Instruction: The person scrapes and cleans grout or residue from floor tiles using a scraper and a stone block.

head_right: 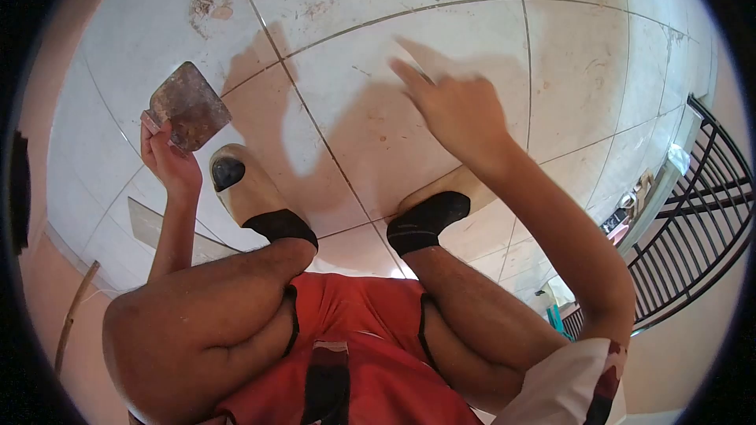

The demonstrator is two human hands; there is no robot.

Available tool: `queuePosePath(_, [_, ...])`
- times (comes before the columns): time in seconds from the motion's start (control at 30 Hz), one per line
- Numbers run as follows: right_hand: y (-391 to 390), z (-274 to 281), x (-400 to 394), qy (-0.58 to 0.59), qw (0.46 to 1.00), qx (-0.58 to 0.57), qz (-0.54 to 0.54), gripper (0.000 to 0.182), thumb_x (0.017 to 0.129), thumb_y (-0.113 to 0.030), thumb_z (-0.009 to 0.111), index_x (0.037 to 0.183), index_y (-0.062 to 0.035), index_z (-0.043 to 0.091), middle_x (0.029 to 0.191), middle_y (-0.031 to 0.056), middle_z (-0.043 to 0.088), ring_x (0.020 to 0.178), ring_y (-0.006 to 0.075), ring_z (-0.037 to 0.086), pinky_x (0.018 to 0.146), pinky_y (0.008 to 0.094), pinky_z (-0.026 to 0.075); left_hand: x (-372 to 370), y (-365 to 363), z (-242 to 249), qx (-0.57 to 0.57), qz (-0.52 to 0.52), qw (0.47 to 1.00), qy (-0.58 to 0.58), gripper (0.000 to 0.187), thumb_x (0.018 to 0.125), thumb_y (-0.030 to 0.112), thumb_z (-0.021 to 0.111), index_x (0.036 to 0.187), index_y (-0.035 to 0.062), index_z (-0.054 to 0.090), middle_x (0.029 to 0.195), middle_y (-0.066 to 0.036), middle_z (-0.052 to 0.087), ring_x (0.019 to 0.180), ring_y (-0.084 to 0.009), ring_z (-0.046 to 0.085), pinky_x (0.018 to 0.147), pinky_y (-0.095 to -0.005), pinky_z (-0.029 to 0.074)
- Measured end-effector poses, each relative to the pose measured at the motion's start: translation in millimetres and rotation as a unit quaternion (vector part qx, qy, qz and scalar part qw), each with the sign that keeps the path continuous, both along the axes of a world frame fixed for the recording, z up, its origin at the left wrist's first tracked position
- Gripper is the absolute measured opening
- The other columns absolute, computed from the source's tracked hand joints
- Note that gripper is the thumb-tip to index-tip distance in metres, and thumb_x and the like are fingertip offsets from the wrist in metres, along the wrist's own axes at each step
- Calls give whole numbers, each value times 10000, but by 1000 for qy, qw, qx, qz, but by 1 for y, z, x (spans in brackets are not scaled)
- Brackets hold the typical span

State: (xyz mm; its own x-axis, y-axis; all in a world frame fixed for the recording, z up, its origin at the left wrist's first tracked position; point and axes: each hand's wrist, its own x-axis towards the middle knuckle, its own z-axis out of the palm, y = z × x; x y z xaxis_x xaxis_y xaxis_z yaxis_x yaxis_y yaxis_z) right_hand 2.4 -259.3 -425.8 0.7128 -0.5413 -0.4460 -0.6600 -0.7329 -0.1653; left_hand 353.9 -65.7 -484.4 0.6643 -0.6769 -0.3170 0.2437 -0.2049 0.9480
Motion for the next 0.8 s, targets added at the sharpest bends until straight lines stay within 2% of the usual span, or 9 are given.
queuePosePath(0.07, [26, 11, -60, 51, 994, -62, 74, 452, 927, -290, 610, 1372, -264, 537, 573, 51, 554, 445, 224, 546, 445, 370, 404, 0, -3, 1, 1, 14, 1000, 4, 248, 907, 112, 486, 1122, 20, 568, 1087, -72, 611, 1016, -169, 598, 887, -330, 504])
queuePosePath(0.13, [46, 20, -100, 111, 993, -5, 49, 471, 922, -267, 620, 1385, -270, 531, 545, 31, 522, 426, 216, 531, 440, 374, 403, -2, -7, 4, 3, 48, 999, 19, 218, 907, 56, 452, 1077, -4, 575, 1045, -63, 611, 936, -112, 570, 837, -255, 471])
queuePosePath(0.2, [57, 6, -102, 90, 995, 4, 36, 458, 932, -275, 602, 1383, -262, 526, 553, 44, 543, 426, 227, 543, 449, 390, 418, -3, -11, 3, 7, 52, 999, 12, 213, 912, 65, 456, 1076, -2, 576, 1040, -59, 611, 928, -108, 571, 828, -257, 477])
queuePosePath(0.37, [56, -21, 0, 43, 998, 44, -27, 496, 939, -210, 554, 1427, -225, 471, 623, 82, 618, 520, 256, 629, 485, 404, 457, -12, -23, 10, 23, 46, 998, 35, 202, 918, 70, 466, 1072, 0, 577, 1027, -51, 613, 920, -98, 570, 824, -260, 480])
queuePosePath(0.5, [55, -11, -3, 21, 999, 12, -23, 401, 950, -288, 576, 1346, -231, 551, 565, 65, 577, 464, 247, 584, 439, 386, 427, -10, -27, 16, -23, 12, 999, 28, 198, 909, 50, 464, 1064, -4, 574, 1019, -52, 613, 915, -98, 572, 823, -266, 484])
queuePosePath(0.57, [57, 5, -28, 139, 990, 40, 2, 415, 963, -285, 552, 1373, -225, 521, 573, 76, 591, 480, 256, 599, 444, 397, 430, -7, -25, 13, -36, 14, 999, 25, 196, 907, 46, 464, 1062, -5, 573, 1018, -53, 613, 917, -99, 574, 826, -269, 485])
queuePosePath(0.67, [51, 11, -24, 194, 978, 81, -8, 473, 932, -189, 544, 1403, -195, 500, 650, 96, 638, 588, 266, 657, 536, 399, 490, -7, -16, 13, -18, 43, 999, 22, 198, 908, 49, 462, 1061, -7, 573, 1022, -54, 612, 928, -106, 579, 836, -273, 488])
queuePosePath(0.7, [47, 4, -16, 191, 978, 79, -9, 473, 932, -189, 544, 1403, -195, 500, 650, 96, 638, 588, 266, 657, 536, 399, 490, -8, -14, 12, -24, 51, 998, 28, 202, 908, 50, 462, 1065, -8, 575, 1026, -56, 613, 935, -109, 580, 842, -273, 487])
queuePosePath(0.8, [35, -18, 19, 52, 998, 28, -9, 460, 941, -229, 556, 1397, -205, 505, 622, 99, 623, 568, 264, 646, 522, 407, 480, -16, -14, 17, -27, 57, 997, 36, 211, 909, 53, 461, 1072, -10, 578, 1035, -61, 614, 945, -112, 582, 847, -275, 490])
